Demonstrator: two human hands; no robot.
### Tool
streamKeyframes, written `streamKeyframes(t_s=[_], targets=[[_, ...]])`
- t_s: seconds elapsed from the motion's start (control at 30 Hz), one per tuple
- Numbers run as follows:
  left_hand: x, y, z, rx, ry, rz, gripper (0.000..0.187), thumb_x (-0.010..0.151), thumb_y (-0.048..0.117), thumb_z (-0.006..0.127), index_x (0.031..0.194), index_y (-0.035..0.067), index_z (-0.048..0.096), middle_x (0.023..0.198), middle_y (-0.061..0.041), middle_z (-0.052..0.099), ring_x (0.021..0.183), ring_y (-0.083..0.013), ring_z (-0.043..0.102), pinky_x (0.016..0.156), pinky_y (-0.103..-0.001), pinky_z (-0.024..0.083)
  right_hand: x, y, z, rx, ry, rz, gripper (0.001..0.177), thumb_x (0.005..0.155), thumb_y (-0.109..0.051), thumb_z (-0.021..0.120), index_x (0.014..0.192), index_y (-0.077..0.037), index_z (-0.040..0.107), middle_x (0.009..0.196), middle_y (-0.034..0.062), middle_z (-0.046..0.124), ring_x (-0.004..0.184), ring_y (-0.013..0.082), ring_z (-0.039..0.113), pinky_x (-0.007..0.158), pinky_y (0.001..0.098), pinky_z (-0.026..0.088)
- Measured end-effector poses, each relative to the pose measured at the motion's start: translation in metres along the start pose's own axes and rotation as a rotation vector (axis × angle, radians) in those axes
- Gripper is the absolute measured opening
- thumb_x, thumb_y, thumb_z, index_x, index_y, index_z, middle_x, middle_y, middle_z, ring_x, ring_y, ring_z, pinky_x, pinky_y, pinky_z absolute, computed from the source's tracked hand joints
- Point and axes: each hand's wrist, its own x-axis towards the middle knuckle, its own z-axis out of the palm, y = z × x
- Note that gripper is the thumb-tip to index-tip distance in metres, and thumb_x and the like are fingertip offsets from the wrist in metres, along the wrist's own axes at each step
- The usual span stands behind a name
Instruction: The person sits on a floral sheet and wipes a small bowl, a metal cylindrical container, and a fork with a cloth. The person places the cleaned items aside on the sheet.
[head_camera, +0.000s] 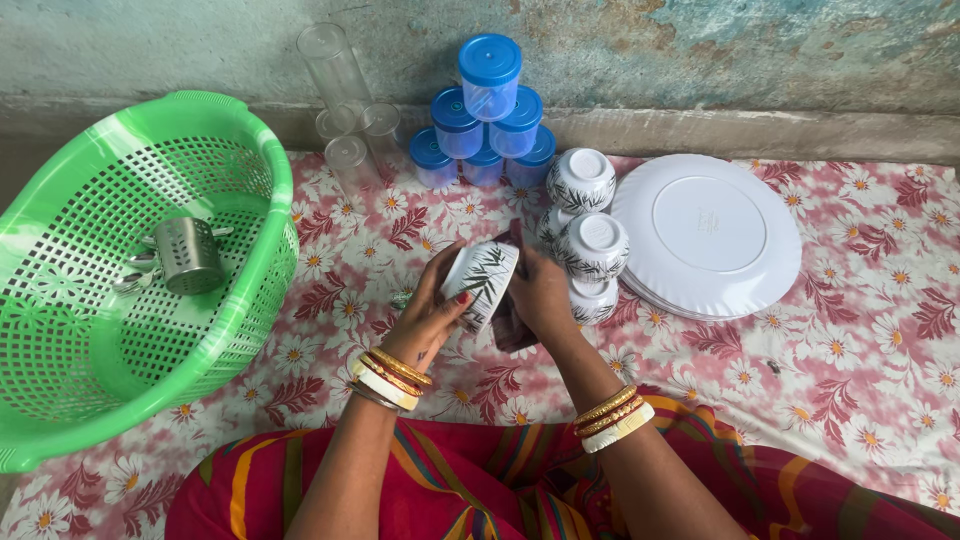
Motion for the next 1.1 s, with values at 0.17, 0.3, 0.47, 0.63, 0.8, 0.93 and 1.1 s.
streamKeyframes(t_s=[0.17, 0.3, 0.47, 0.63, 0.8, 0.93, 1.1], targets=[[-0.001, 0.009, 0.003, 0.073, 0.071, -0.224, 0.082, 0.09, 0.054, 0.059, 0.158, 0.025, 0.024, 0.155, -0.001, 0.038, 0.139, -0.018, 0.045, 0.098, -0.05, 0.053, -0.034, -0.063, -0.047, -0.283, 0.34, -0.506, 0.033, 0.081, -0.013, 0.075, 0.114, -0.012, 0.072, 0.106, 0.0099, 0.071, 0.097, 0.0323, 0.065, 0.082, 0.0434, 0.052], [0.0, 0.004, 0.004, 0.003, 0.153, -0.231, 0.075, 0.091, 0.054, 0.061, 0.153, 0.021, 0.035, 0.139, -0.004, 0.053, 0.126, -0.0183, 0.058, 0.09, -0.044, 0.06, -0.053, -0.095, -0.055, -0.434, 0.429, -0.89, 0.025, 0.078, -0.012, 0.074, 0.102, -0.015, 0.071, 0.104, 0.0079, 0.069, 0.096, 0.0311, 0.063, 0.078, 0.0447, 0.05], [-0.004, 0.007, 0.002, 0.048, 0.183, -0.116, 0.071, 0.092, 0.041, 0.072, 0.151, 0.016, 0.042, 0.131, -0.004, 0.057, 0.114, -0.0135, 0.057, 0.083, -0.033, 0.055, -0.043, -0.077, -0.041, -0.206, 0.351, -0.684, 0.026, 0.084, -0.013, 0.074, 0.108, -0.011, 0.068, 0.103, 0.0096, 0.069, 0.094, 0.0343, 0.066, 0.079, 0.0442, 0.053], [0.0, 0.008, 0.021, 0.01, 0.141, 0.181, 0.08, 0.091, 0.033, 0.081, 0.155, 0.013, 0.039, 0.135, -0.006, 0.053, 0.117, -0.0148, 0.055, 0.099, -0.03, 0.05, -0.018, -0.028, -0.013, 0.356, -0.073, 0.011, 0.028, 0.095, -0.023, 0.075, 0.114, -0.004, 0.072, 0.088, 0.0175, 0.074, 0.074, 0.0265, 0.071, 0.072, 0.0391, 0.057], [0.0, 0.011, 0.02, 0.154, 0.201, 0.293, 0.079, 0.093, 0.04, 0.078, 0.155, 0.012, 0.037, 0.144, -0.009, 0.051, 0.132, -0.0208, 0.052, 0.111, -0.034, 0.047, -0.027, -0.026, 0.021, 0.93, -0.416, 0.359, 0.035, 0.089, -0.016, 0.074, 0.118, 0.001, 0.066, 0.098, 0.0122, 0.077, 0.08, 0.0182, 0.074, 0.074, 0.0338, 0.061], [0.002, 0.008, 0.007, 0.089, 0.149, 0.171, 0.084, 0.095, 0.048, 0.072, 0.16, 0.013, 0.031, 0.155, -0.014, 0.043, 0.144, -0.0254, 0.045, 0.116, -0.04, 0.043, -0.033, -0.047, 0.003, 0.48, -0.14, 0.271, 0.037, 0.089, -0.026, 0.075, 0.113, 0.001, 0.067, 0.092, 0.0182, 0.076, 0.071, 0.025, 0.074, 0.066, 0.0381, 0.059], [0.001, 0.001, 0.004, 0.038, 0.025, -0.173, 0.096, 0.088, 0.062, 0.063, 0.159, 0.022, 0.014, 0.16, -0.008, 0.033, 0.144, -0.0256, 0.043, 0.108, -0.051, 0.05, -0.04, -0.066, -0.038, -0.132, 0.346, -0.353, 0.036, 0.087, -0.029, 0.08, 0.113, -0.005, 0.073, 0.095, 0.0171, 0.074, 0.077, 0.0352, 0.072, 0.068, 0.0432, 0.055]])
